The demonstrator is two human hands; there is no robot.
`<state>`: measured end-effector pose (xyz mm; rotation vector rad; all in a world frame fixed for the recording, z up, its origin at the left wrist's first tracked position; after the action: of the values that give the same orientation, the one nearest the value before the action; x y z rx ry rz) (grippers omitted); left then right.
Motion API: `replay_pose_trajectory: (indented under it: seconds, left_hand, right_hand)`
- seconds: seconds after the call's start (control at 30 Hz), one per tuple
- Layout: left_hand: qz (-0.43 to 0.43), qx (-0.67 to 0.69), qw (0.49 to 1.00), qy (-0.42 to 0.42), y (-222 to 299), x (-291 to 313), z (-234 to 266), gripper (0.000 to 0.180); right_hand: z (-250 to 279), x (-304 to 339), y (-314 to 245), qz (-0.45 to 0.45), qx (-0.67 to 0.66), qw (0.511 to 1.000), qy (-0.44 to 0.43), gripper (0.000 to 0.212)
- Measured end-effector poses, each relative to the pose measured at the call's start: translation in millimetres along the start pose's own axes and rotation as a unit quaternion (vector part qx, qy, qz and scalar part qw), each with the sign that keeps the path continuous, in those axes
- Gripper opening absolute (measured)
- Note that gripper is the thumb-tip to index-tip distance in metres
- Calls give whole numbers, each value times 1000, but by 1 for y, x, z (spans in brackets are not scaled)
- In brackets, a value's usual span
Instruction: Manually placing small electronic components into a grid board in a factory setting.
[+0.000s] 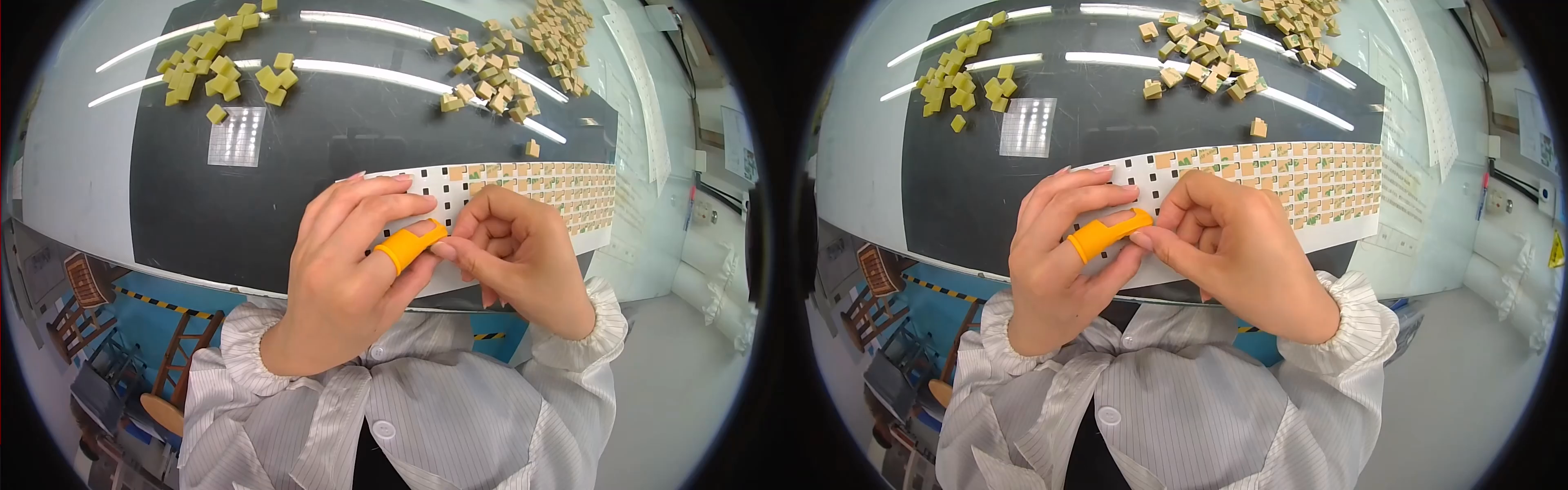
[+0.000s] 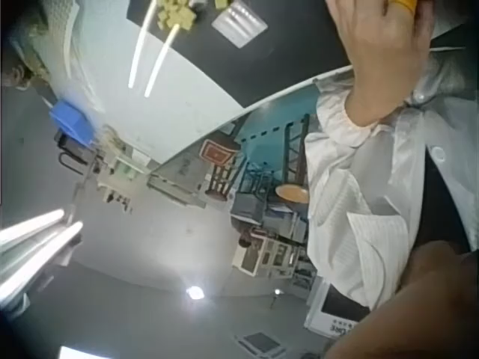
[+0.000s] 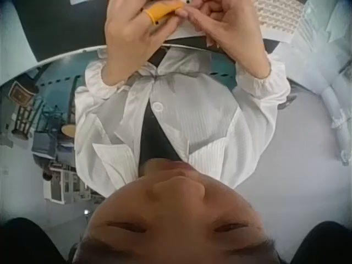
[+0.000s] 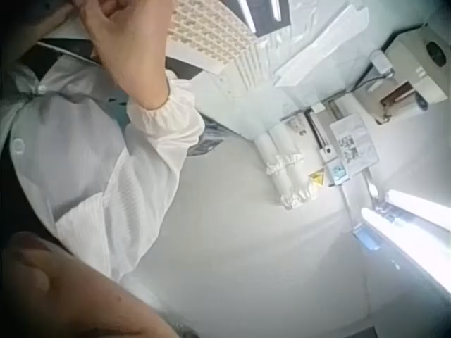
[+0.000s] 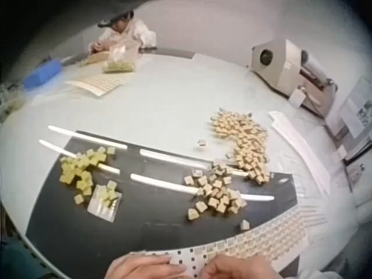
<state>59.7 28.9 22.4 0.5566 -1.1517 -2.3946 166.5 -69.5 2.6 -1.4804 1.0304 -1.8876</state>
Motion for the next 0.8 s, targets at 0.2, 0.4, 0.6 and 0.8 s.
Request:
replay_pose_trajectory:
  seconds: [0.2,0.4,0.6,0.8]
  left_hand:
    - [9,6,1000,-4,1,1,0,30]
    - [2,1,1000,2,2,-1,0,23]
    - [3,-9,1000,-9,1,0,0,33]
    - [5,1,1000,-9,1,0,1,33]
  right_hand:
    - [20,4,-11,146,81,981,95,12]
    - [10,5,-29,309,180,933,38,15]
    - [14,2,-20,249,137,958,44,12]
    - [16,1,-23,275,169,942,90,11]
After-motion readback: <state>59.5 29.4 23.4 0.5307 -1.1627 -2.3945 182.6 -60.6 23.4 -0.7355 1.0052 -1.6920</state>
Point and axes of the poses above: each hand's wrist, its own x-axis away from the middle knuckle, its own z-axis out of the back of the hand, y = z × x, the point moved 7 cm from there along -x, towards the middle knuckle, and after that the axes turned 11 degrees about z, right-handed, at the moved point
